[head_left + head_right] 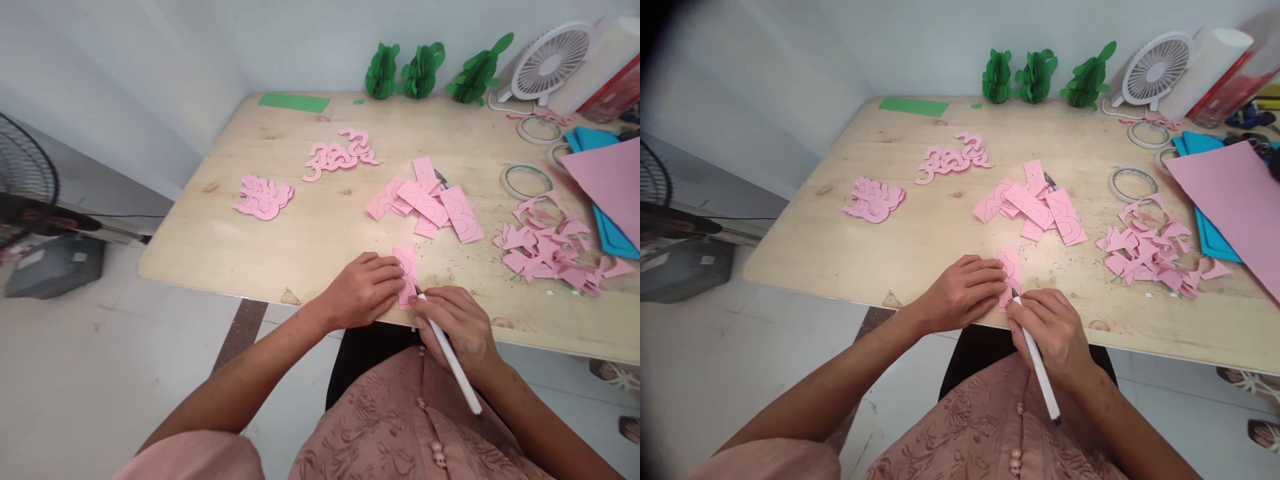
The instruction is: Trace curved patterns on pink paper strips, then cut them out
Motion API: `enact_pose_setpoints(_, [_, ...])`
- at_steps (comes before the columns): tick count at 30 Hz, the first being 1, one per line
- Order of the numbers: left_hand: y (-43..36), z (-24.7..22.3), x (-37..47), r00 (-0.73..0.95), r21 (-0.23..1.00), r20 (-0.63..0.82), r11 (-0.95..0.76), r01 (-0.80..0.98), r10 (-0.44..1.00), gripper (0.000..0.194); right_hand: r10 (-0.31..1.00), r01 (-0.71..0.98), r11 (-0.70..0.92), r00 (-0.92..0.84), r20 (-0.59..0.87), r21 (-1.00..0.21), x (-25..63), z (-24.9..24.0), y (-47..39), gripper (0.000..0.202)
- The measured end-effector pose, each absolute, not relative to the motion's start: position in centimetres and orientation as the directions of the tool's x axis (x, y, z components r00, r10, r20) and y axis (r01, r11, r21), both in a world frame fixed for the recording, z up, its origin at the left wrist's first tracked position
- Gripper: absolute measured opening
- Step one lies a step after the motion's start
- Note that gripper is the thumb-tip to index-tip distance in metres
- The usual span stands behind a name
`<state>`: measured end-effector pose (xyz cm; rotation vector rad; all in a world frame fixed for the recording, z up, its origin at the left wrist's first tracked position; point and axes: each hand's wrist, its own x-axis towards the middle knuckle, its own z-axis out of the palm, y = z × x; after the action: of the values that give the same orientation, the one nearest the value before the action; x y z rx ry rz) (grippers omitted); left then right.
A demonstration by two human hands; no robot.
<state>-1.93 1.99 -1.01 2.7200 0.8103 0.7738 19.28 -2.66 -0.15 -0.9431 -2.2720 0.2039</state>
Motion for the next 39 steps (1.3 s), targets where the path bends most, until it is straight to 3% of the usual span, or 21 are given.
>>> enact_pose_setpoints(16, [1.83,-0.85,-1.33,0.693,0.266,0.467,-0.834,0.483,0.550,0.014,0.691,0.571,0.719,-0.521,0.501,-0.397,19.19,-0.14,-2.84,0.031])
enact_pose_setpoints(27, [1.23,-0.94,-1.36,0.578,0.272,0.583,-0.807,0.524,0.572,0.009,0.705,0.572,0.705,-0.503,0.500,-0.419,18.99,-0.01,-2.91,0.023])
enact_pose_setpoints(39, [1.61,-0.77,-1.07,0.678,0.223,0.438,-0.802,0.554,0.591,0.013,0.704,0.576,0.707,-0.511,0.494,-0.411,19.05,-0.20,-2.86,0.022])
